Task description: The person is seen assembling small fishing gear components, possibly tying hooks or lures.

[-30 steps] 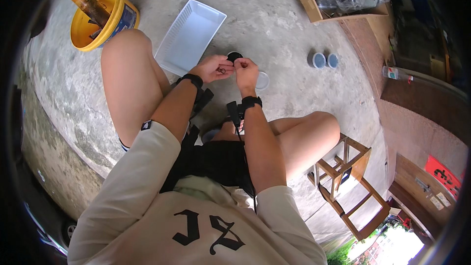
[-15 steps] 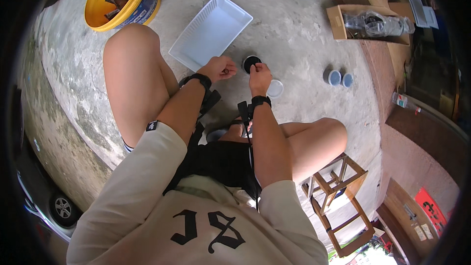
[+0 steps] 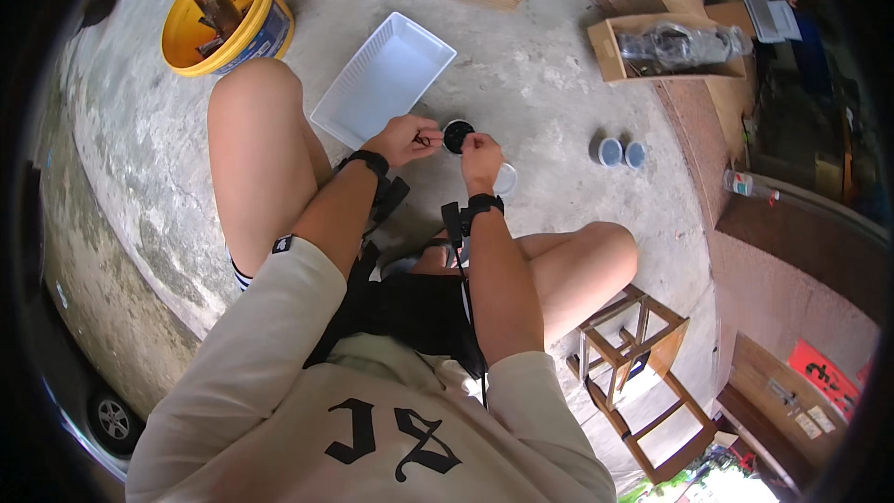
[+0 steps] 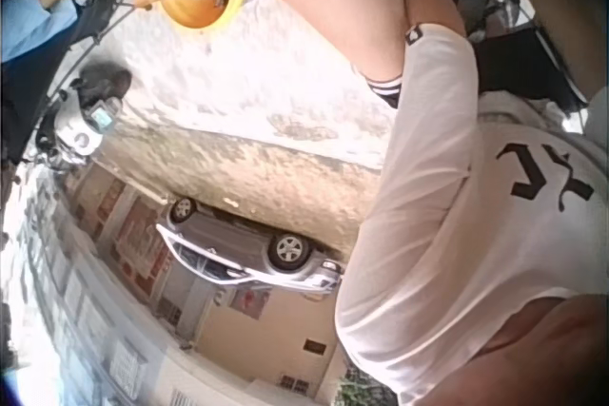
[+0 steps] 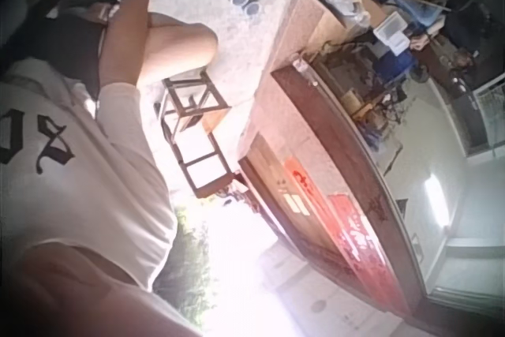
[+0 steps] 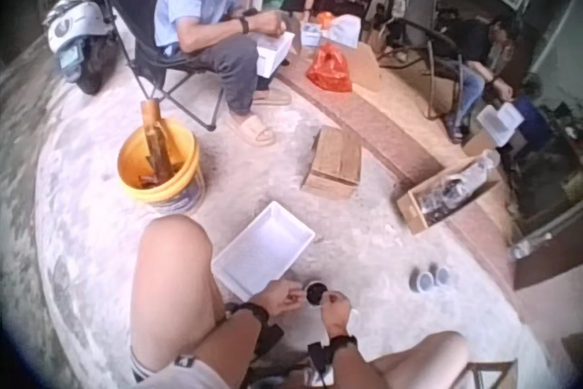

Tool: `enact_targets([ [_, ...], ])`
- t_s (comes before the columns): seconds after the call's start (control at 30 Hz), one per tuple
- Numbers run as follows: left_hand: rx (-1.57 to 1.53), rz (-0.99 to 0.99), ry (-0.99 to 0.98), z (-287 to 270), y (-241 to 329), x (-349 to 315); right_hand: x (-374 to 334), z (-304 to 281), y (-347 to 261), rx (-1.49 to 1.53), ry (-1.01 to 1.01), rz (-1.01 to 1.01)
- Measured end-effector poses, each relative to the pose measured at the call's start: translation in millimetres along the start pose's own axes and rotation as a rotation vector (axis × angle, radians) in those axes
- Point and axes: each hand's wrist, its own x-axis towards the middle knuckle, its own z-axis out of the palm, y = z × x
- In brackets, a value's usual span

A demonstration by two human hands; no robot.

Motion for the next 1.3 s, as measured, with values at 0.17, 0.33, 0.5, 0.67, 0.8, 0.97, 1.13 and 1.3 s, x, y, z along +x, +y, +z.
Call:
enact_targets([
  [0.17,0.006,-0.01,-0.056,8,-6,-1,-27,-14,-30,0.227,-0.236,0.02],
  [0.33,0.008,-0.025,-0.135,9,-18,0,-50,-17,-36,0.241,-0.305,-0.078],
  [0.5,0.077,-0.044,-0.202,11,-18,-4,-54,-23,-39,0.041,-0.279,-0.161],
  [0.67,0.061,-0.013,-0.25,12,-13,-7,-52,-24,-46,0.072,-0.274,-0.215],
  [0.8,0.02,-0.039,-0.202,11,-12,-3,-44,-19,-36,0.215,-0.237,-0.069],
  [0.97,0.074,-0.035,-0.028,5,-13,-5,-34,-18,5,0.138,-0.086,0.119],
  [1.13,0.084,-0.037,0.063,0,-7,-10,-23,-13,34,0.008,0.019,0.316],
  [1.3,0.047,0.001,0.11,-10,-3,-9,-2,-3,36,-0.027,0.013,0.2],
])
